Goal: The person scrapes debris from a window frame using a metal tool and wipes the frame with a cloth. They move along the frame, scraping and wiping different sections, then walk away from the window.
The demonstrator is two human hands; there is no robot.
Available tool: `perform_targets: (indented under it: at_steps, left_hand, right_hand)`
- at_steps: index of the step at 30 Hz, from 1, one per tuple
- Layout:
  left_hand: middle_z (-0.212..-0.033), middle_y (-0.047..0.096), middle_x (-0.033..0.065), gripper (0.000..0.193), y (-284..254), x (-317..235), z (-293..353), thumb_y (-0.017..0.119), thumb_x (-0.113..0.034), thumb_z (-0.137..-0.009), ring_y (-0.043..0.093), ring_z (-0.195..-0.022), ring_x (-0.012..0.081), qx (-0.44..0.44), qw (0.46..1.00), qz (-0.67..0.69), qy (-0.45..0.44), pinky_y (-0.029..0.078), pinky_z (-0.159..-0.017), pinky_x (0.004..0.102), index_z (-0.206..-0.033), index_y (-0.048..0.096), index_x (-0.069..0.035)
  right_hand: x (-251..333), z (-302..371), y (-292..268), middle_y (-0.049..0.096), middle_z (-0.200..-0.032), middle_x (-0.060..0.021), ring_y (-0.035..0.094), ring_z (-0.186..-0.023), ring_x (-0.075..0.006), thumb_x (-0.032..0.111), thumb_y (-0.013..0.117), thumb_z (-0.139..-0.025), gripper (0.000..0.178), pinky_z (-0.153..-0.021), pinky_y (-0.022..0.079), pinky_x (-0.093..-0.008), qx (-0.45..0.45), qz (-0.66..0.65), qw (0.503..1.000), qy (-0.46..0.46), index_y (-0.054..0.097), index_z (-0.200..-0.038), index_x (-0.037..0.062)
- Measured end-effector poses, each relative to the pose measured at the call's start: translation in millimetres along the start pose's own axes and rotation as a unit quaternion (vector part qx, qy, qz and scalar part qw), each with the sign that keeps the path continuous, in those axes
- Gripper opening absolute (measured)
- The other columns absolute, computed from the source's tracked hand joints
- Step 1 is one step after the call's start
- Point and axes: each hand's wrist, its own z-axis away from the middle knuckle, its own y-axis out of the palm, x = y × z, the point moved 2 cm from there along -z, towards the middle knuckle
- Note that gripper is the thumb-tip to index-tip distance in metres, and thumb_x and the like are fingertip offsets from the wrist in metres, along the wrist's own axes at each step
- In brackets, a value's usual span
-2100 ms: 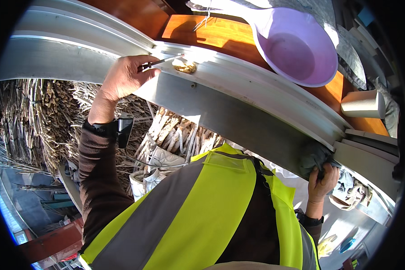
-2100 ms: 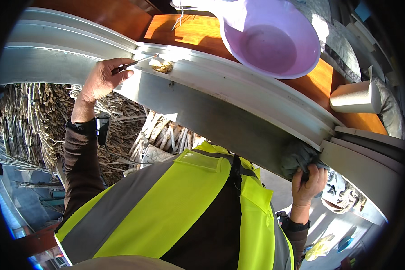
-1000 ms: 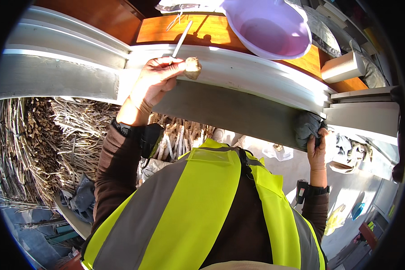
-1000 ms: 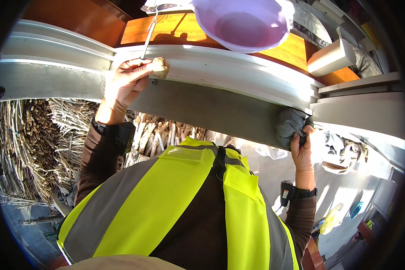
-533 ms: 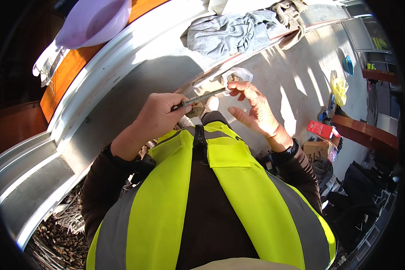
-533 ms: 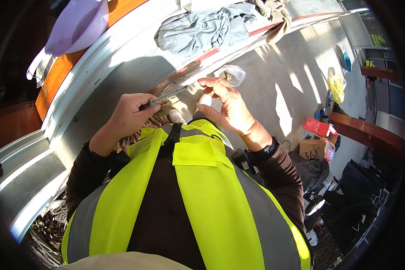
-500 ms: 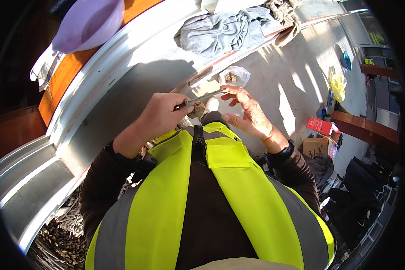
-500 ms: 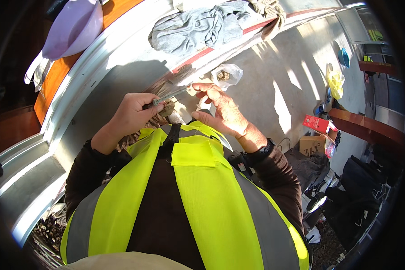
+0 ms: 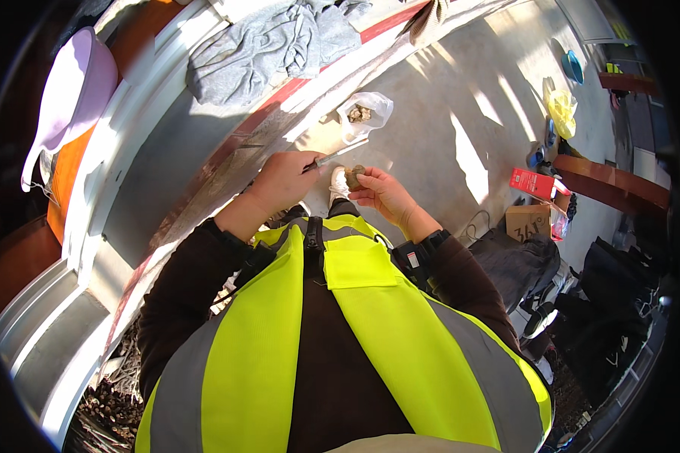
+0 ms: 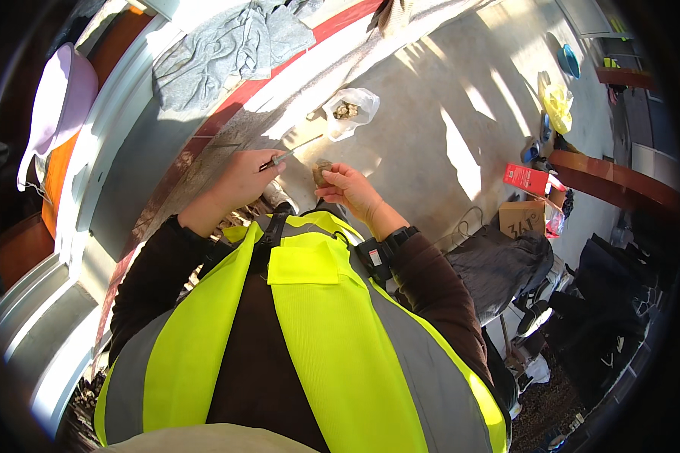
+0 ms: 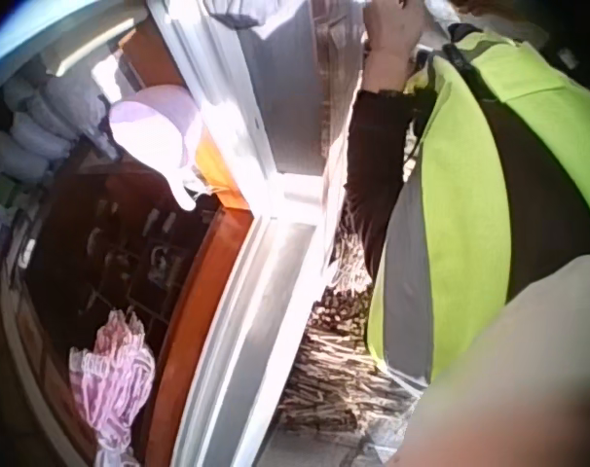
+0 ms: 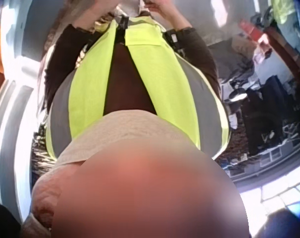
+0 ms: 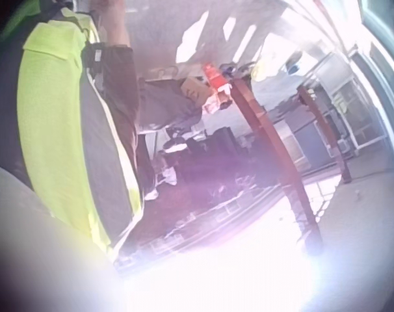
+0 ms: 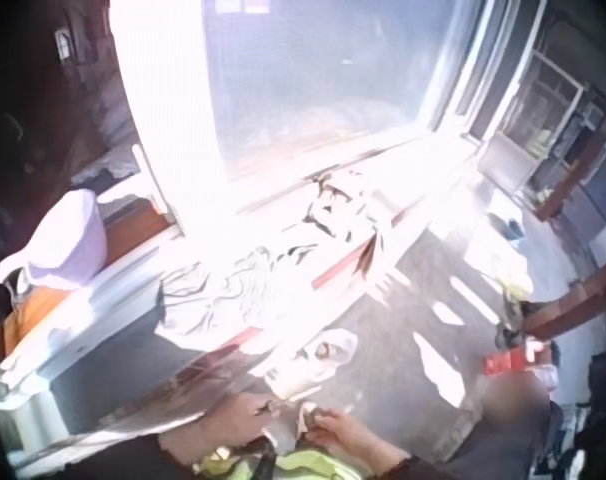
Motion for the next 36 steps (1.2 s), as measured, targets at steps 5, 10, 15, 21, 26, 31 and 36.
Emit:
perform_targets:
  at_steps: [5,10,15,21,26,31,36]
  left_hand:
    - [-0.082,0.064,0.0204,0.026,-16,0,35,0.061,-0.021,-0.084,0.062,-0.075,0.0359,-0.042,0.995,-0.043,-0.08,0.048,-0.065,0.0388,-0.102,0.066,-0.003]
    - [-0.086,0.065,0.0184,0.028,-16,13,76,0.063,-0.021,-0.083,0.062,-0.078,0.0355,-0.079,0.987,-0.062,-0.128,0.049,-0.068,0.0387,-0.105,0.066,-0.005]
    - [-0.086,0.066,0.0164,0.027,-18,19,99,0.064,-0.025,-0.082,0.061,-0.08,0.0366,-0.122,0.984,-0.095,-0.094,0.049,-0.07,0.0408,-0.102,0.067,-0.008]
    - [-0.086,0.067,0.0147,0.029,-34,5,114,0.067,-0.027,-0.081,0.064,-0.077,0.0316,-0.187,0.978,-0.025,-0.088,0.05,-0.067,0.0373,-0.102,0.067,-0.007]
    - [-0.086,0.066,0.0145,0.019,-70,-5,133,0.065,-0.015,-0.083,0.063,-0.076,0.0303,-0.29,0.956,-0.004,-0.034,0.049,-0.066,0.0355,-0.098,0.066,-0.004]
    - [-0.091,0.065,0.0137,0.016,-107,2,151,0.065,-0.014,-0.083,0.063,-0.08,0.0305,-0.398,0.911,-0.102,-0.043,0.049,-0.068,0.0351,-0.095,0.065,-0.004]
    - [-0.086,0.063,0.0123,0.022,-130,15,153,0.062,-0.017,-0.084,0.062,-0.08,0.0322,-0.416,0.888,-0.189,-0.044,0.049,-0.07,0.0399,-0.104,0.06,-0.009]
  right_hand:
    - [17,-55,-76,0.063,-0.096,-0.0084,0.065,-0.08,-0.0181,0.026,0.058,-0.091,0.032,-0.067,0.054,-0.0271,-0.129,0.094,0.987,0.009,0.052,-0.115,0.0055]
    - [42,-115,-119,0.058,-0.104,-0.0136,0.065,-0.077,-0.0205,0.029,0.06,-0.089,0.046,-0.063,0.055,-0.0295,-0.216,0.156,0.964,0.021,0.047,-0.123,0.0014]
    - [67,-105,-107,0.067,-0.095,-0.0127,0.065,-0.066,-0.0164,0.029,0.067,-0.081,0.047,-0.058,0.053,-0.029,-0.141,0.44,0.887,-0.027,0.057,-0.116,-0.0005]
    - [123,-41,-24,0.064,-0.088,-0.0034,0.059,-0.072,-0.0088,0.014,0.064,-0.087,0.023,-0.064,0.048,-0.0232,0.001,0.465,0.839,-0.282,0.061,-0.106,0.001]
    - [182,24,81,0.064,-0.089,-0.0072,0.061,-0.074,-0.0131,0.004,0.066,-0.083,0.015,-0.066,0.049,-0.0243,0.018,0.493,0.672,-0.553,0.064,-0.098,0.0019]
    - [201,35,161,0.06,-0.106,-0.0146,0.057,-0.097,-0.0306,0.01,0.074,-0.072,0.04,-0.084,0.048,-0.0378,-0.028,0.589,0.47,-0.657,0.062,-0.11,0.0073]
    - [195,14,191,0.053,-0.118,-0.0179,0.052,-0.104,-0.0349,0.022,0.079,-0.067,0.066,-0.091,0.043,-0.0427,-0.091,0.656,0.399,-0.634,0.053,-0.126,0.0092]
